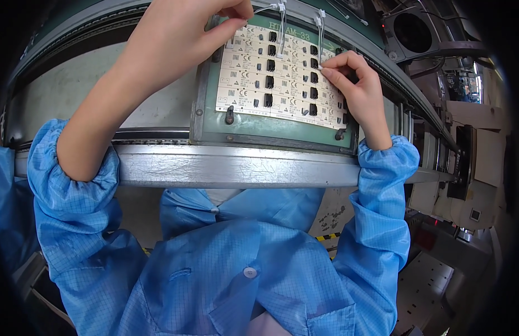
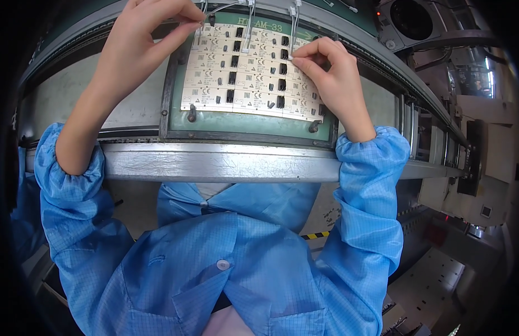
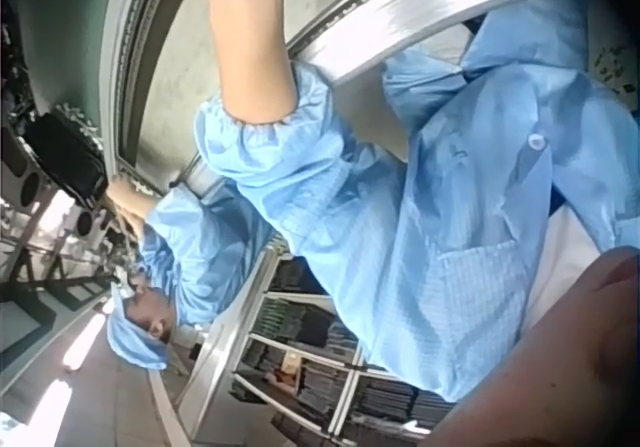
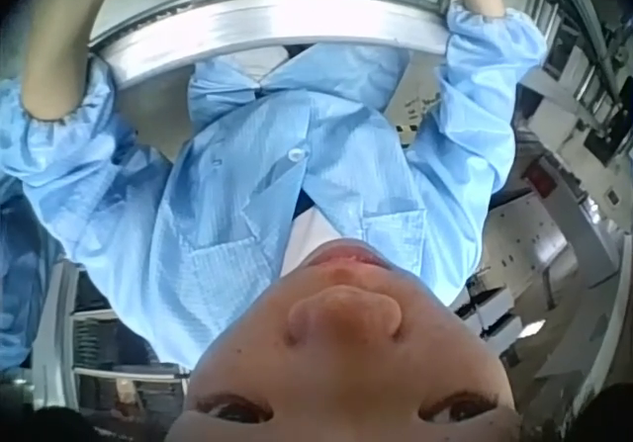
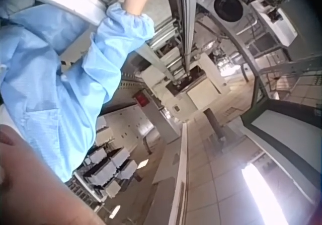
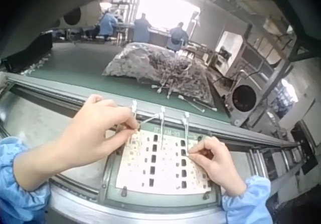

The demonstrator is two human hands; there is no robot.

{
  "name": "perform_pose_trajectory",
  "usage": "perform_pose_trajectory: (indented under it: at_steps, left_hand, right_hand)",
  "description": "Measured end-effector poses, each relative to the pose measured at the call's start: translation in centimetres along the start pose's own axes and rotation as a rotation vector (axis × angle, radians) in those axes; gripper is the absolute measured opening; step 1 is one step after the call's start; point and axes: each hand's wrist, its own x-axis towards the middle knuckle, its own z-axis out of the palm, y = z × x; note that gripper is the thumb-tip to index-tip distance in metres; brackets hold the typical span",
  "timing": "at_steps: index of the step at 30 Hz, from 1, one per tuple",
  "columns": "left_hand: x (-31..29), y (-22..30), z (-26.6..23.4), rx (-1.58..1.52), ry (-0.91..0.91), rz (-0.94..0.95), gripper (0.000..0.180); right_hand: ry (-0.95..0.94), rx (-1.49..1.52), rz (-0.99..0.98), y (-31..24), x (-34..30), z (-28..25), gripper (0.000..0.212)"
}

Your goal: Manually inserting electronic components into circuit board jigs on a factory assembly line.

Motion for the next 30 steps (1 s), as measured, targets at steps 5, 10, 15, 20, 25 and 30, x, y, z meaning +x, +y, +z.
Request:
perform_pose_trajectory:
  at_steps: [5, 10, 15, 20, 25, 30]
  left_hand:
    - [-0.2, 0.5, 0.0, 0.012, -0.058, -0.036, 0.004]
    - [0.2, 0.4, 0.2, 0.01, -0.059, -0.055, 0.004]
    - [0.7, 0.6, 0.0, -0.015, -0.058, -0.026, 0.003]
    - [0.7, 0.6, 0.0, 0.002, -0.052, -0.022, 0.004]
    - [0.4, 0.3, -0.1, -0.011, -0.042, -0.005, 0.004]
    - [0.1, 0.4, 0.1, 0.019, -0.063, -0.003, 0.004]
  right_hand:
    - [-0.012, 0.037, 0.022, 0.4, -0.3, 0.1, 0.006]
    - [0.013, 0.01, 0.002, 0.7, 0.1, -0.8, 0.006]
    - [0.031, -0.306, -0.192, -0.1, 0.1, -1.5, 0.008]
    - [0.025, -0.477, -0.252, -0.9, -0.4, -1.8, 0.008]
    - [0.028, -0.548, -0.289, -1.5, -0.4, -1.9, 0.008]
    - [0.009, -0.564, -0.281, -1.4, -0.8, -1.6, 0.008]
